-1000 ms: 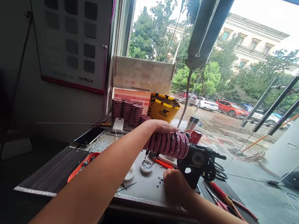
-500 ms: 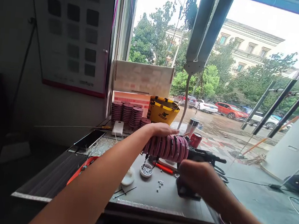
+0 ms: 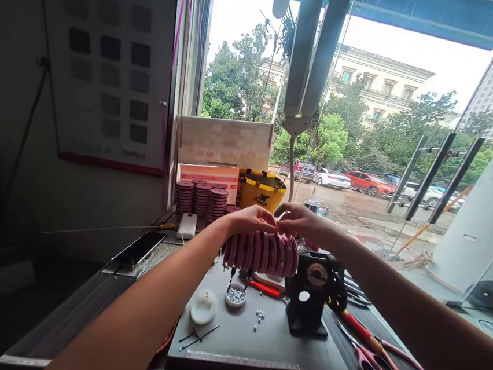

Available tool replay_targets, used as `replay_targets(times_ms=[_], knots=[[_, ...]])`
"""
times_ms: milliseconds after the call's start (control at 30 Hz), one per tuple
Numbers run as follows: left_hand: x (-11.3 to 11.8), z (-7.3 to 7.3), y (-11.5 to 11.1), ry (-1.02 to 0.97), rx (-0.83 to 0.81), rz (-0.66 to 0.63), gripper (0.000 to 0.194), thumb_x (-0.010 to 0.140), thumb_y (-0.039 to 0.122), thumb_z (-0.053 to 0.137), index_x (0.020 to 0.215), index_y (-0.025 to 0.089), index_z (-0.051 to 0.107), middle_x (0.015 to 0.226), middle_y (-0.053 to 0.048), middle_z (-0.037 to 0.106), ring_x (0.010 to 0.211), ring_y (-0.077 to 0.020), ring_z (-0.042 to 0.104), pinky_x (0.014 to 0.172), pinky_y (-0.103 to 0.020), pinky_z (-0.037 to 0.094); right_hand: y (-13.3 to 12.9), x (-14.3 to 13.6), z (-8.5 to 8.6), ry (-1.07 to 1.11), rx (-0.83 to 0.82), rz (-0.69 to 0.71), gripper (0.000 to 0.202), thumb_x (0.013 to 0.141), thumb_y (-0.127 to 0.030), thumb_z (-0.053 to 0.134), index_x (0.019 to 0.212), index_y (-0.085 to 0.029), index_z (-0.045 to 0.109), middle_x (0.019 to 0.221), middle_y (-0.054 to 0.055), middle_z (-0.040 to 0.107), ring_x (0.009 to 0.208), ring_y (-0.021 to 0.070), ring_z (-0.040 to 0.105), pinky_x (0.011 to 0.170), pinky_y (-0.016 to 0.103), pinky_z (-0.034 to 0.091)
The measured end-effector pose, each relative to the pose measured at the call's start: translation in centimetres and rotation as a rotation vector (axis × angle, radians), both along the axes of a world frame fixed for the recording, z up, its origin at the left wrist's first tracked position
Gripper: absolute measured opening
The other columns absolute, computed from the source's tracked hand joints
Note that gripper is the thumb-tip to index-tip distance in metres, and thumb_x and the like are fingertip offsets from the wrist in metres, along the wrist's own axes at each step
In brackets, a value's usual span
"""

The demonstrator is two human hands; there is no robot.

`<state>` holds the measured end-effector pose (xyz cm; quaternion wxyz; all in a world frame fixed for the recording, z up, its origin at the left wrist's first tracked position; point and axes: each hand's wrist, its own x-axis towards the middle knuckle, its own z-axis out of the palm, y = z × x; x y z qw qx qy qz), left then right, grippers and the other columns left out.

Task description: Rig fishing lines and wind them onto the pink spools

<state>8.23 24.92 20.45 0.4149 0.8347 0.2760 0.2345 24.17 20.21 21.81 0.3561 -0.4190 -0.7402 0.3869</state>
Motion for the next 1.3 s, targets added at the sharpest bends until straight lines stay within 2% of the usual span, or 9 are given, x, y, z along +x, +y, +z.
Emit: replay_targets(times_ms=[267, 400, 567, 767, 933, 1033, 1133, 1300], knots=[[0.0, -0.4, 0.7, -0.084, -0.027, -0.005, 0.012, 0.064, 0.018, 0.066, 0.072, 0.011, 0.06, 0.064, 0.002, 0.061, 0.06, -0.0097, 0.055, 0.068, -0.029, 0.042, 0.6, -0.1, 0.1, -0.02, -0.05, 0.001, 0.019, 0.06, -0.02, 0.057, 0.074, -0.015, 0.045, 0.048, -0.005, 0.052, 0.042, 0.0066, 0.046, 0.043, 0.02, 0.034], [-0.2, -0.3, 0.5, -0.11, -0.024, 0.006, 0.01, 0.063, 0.017, 0.066, 0.068, 0.011, 0.061, 0.06, 0.004, 0.059, 0.058, -0.009, 0.053, 0.069, -0.029, 0.041, 0.8, -0.1, -0.3, 0.0, 0.028, -0.017, 0.019, 0.06, -0.024, 0.058, 0.074, -0.015, 0.049, 0.049, -0.006, 0.05, 0.044, 0.0065, 0.044, 0.045, 0.02, 0.034], [-0.3, -0.3, 0.4, -0.169, -0.057, 0.013, 0.012, 0.061, 0.017, 0.067, 0.068, 0.011, 0.061, 0.062, 0.004, 0.059, 0.06, -0.0084, 0.053, 0.072, -0.029, 0.041, 0.3, 0.5, -0.6, -0.001, 0.184, -0.027, 0.021, 0.065, -0.034, 0.058, 0.07, -0.013, 0.059, 0.057, -0.002, 0.055, 0.052, 0.0083, 0.046, 0.053, 0.023, 0.036], [-0.5, -0.1, 0.0, -0.175, -0.076, 0.039, 0.025, 0.053, 0.031, 0.072, 0.063, 0.011, 0.06, 0.06, 0.003, 0.057, 0.059, -0.008, 0.051, 0.069, -0.027, 0.039, 0.0, 0.6, -1.5, -0.006, 0.342, -0.052, 0.02, 0.063, -0.033, 0.063, 0.068, -0.014, 0.064, 0.067, 0.002, 0.062, 0.062, 0.0128, 0.051, 0.065, 0.028, 0.039], [-0.5, 0.1, -0.1, -0.12, -0.033, 0.055, 0.035, 0.05, 0.041, 0.07, 0.065, 0.012, 0.059, 0.062, 0.003, 0.056, 0.061, -0.0086, 0.05, 0.069, -0.025, 0.038, 0.3, 0.4, -1.9, 0.014, 0.411, -0.067, 0.023, 0.066, -0.036, 0.06, 0.07, -0.014, 0.062, 0.064, 0.001, 0.06, 0.061, 0.0132, 0.05, 0.063, 0.027, 0.039], [-0.2, -0.1, 0.1, -0.033, 0.018, 0.055, 0.037, 0.057, 0.043, 0.066, 0.075, 0.012, 0.059, 0.07, 0.001, 0.057, 0.068, -0.0097, 0.051, 0.071, -0.024, 0.038, -0.7, 0.7, -1.8, 0.035, 0.425, -0.094, 0.026, 0.068, -0.04, 0.058, 0.071, -0.014, 0.06, 0.064, 0.001, 0.058, 0.061, 0.0128, 0.049, 0.061, 0.026, 0.039], [0.2, -0.4, 0.3, 0.113, 0.075, 0.065, 0.043, 0.058, 0.046, 0.064, 0.084, 0.013, 0.059, 0.077, -0.001, 0.058, 0.074, -0.0135, 0.052, 0.073, -0.027, 0.039, -3.1, 1.0, -2.2, -0.023, 0.423, -0.096, 0.022, 0.072, -0.037, 0.056, 0.072, -0.015, 0.059, 0.065, 0.001, 0.057, 0.062, 0.0127, 0.049, 0.061, 0.025, 0.039], [0.6, -0.1, 0.5, 0.324, 0.165, 0.089, 0.047, 0.06, 0.055, 0.059, 0.082, 0.014, 0.061, 0.077, -0.001, 0.056, 0.079, -0.0178, 0.049, 0.075, -0.03, 0.036, -6.6, 0.5, -5.0, -0.215, 0.455, -0.076, 0.011, 0.077, -0.026, 0.054, 0.072, -0.017, 0.058, 0.07, 0.0, 0.053, 0.064, 0.0122, 0.049, 0.06, 0.024, 0.04]])
